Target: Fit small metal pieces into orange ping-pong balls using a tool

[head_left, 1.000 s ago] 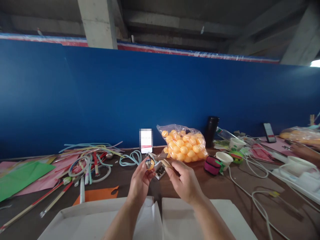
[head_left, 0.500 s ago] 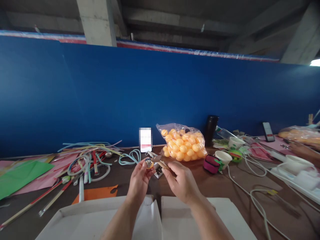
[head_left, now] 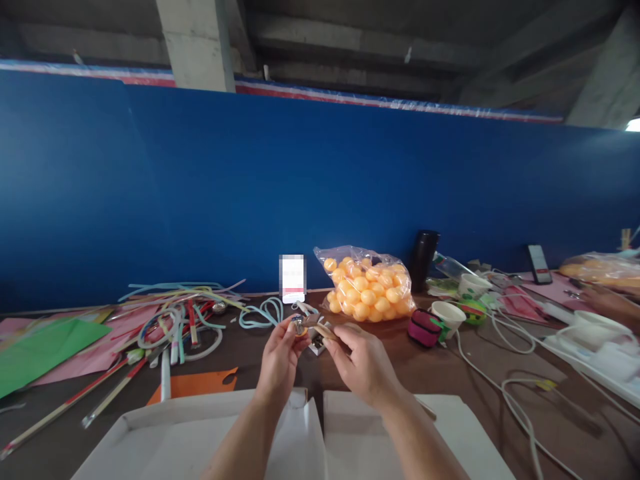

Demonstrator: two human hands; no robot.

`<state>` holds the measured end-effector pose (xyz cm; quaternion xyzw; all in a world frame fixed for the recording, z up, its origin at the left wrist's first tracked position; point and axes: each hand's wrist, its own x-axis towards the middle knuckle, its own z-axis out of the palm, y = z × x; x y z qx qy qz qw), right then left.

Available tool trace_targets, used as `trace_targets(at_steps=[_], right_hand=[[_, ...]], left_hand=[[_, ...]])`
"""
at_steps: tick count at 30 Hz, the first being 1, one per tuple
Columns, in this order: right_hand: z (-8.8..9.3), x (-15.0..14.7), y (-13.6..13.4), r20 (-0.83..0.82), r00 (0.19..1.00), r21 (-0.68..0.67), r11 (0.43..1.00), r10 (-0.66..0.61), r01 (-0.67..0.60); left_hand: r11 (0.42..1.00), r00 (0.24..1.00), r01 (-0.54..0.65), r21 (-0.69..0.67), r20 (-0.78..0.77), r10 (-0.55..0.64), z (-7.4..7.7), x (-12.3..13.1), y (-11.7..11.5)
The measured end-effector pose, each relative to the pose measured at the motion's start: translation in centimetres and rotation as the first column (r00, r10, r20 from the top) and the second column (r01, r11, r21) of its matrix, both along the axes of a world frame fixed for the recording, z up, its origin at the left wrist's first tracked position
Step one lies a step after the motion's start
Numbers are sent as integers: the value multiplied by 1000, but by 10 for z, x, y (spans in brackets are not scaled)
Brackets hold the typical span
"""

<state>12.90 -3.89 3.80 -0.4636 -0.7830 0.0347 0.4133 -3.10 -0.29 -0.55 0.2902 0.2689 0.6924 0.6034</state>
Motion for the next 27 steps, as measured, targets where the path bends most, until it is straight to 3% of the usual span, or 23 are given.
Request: trace_targets(at_steps=[8, 27], right_hand=[[1, 0, -1, -70, 997, 22, 1000, 23, -22], [1, -3, -2, -25, 999, -26, 999, 42, -43]], left_hand=[[1000, 1000, -4, -11, 4, 4, 1, 0, -1], [1000, 998, 8, -25, 65, -7, 1, -1, 1]])
